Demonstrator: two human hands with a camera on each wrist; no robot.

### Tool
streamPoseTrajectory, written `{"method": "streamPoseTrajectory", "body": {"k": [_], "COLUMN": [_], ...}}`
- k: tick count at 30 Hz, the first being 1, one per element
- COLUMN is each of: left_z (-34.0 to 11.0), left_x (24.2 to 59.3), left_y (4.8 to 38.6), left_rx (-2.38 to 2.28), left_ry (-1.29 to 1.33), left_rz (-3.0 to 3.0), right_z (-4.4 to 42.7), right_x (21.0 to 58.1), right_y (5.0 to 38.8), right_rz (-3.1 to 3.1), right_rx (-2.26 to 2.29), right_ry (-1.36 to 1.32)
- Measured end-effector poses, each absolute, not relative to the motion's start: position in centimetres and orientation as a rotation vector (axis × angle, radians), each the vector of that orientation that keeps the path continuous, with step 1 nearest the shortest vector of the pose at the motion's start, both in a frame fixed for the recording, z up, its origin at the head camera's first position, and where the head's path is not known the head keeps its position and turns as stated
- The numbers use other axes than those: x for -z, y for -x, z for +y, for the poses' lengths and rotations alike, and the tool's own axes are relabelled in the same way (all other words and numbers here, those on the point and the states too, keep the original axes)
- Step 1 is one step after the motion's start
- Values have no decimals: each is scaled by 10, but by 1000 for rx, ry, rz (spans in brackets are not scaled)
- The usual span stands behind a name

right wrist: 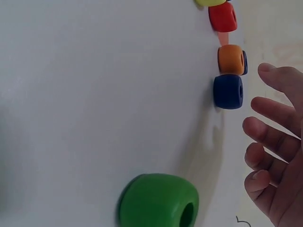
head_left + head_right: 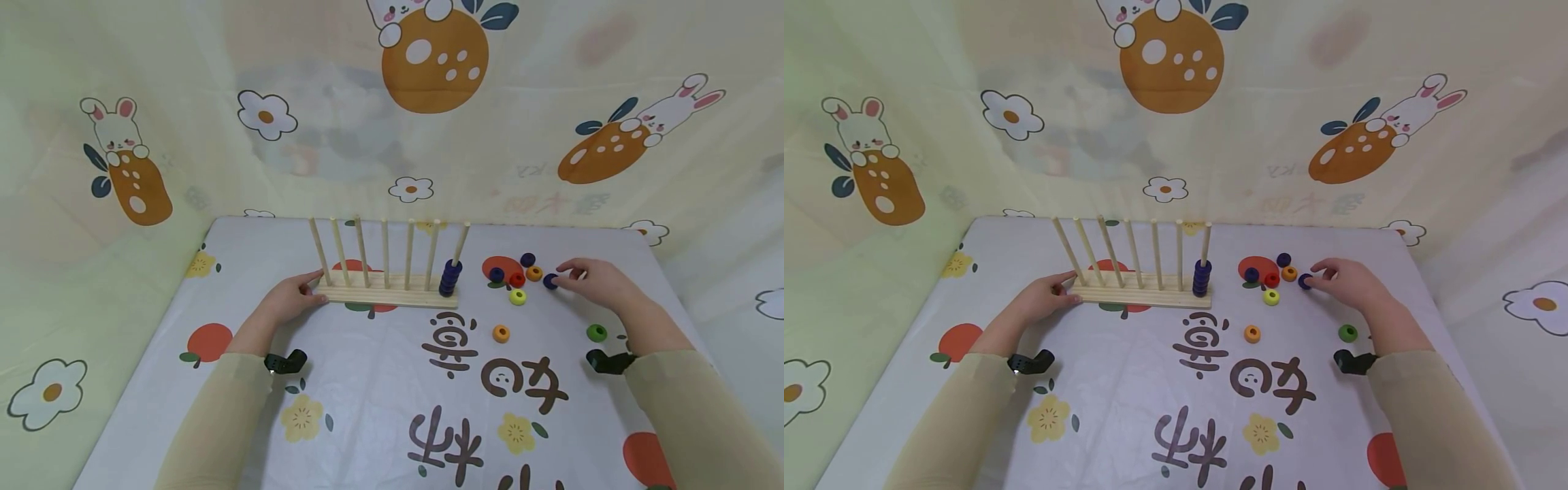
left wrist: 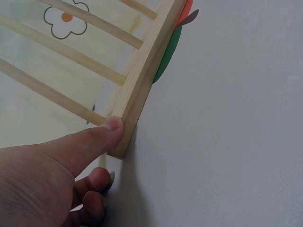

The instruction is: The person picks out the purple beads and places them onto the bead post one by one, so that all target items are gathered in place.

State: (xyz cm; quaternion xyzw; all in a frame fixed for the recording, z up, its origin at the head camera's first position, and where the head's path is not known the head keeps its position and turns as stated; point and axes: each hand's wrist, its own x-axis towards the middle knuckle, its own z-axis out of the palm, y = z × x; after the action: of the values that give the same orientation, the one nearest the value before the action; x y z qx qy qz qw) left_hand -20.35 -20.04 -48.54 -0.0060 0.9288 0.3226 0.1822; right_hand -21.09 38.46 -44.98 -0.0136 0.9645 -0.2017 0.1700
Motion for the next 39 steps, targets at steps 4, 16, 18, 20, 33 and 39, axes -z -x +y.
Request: {"method": "streamPoseTrajectory", "body": {"k": [4, 16, 18, 20, 33, 39], "left_z": [-200, -198, -198, -198, -198, -198], "left_x": [485, 482, 481, 481, 480, 480], "left_y": [203, 201, 201, 201, 201, 202], "left_rx": [-908, -907, -907, -906, -924, -920], "left_ry": [21, 36, 35, 35, 40, 47], "left_rz": [2621, 2628, 2626, 2625, 2611, 2609], "right_z": [387, 386, 386, 385, 384, 382], "right_x": [454, 460, 462, 464, 464, 461], "right_y": [211, 214, 216, 216, 216, 214], "right_rz": [2713, 2664, 2665, 2666, 2707, 2735], "right_rx": [591, 606, 605, 605, 591, 583], "right_ry": [14, 20, 19, 16, 22, 31]}}
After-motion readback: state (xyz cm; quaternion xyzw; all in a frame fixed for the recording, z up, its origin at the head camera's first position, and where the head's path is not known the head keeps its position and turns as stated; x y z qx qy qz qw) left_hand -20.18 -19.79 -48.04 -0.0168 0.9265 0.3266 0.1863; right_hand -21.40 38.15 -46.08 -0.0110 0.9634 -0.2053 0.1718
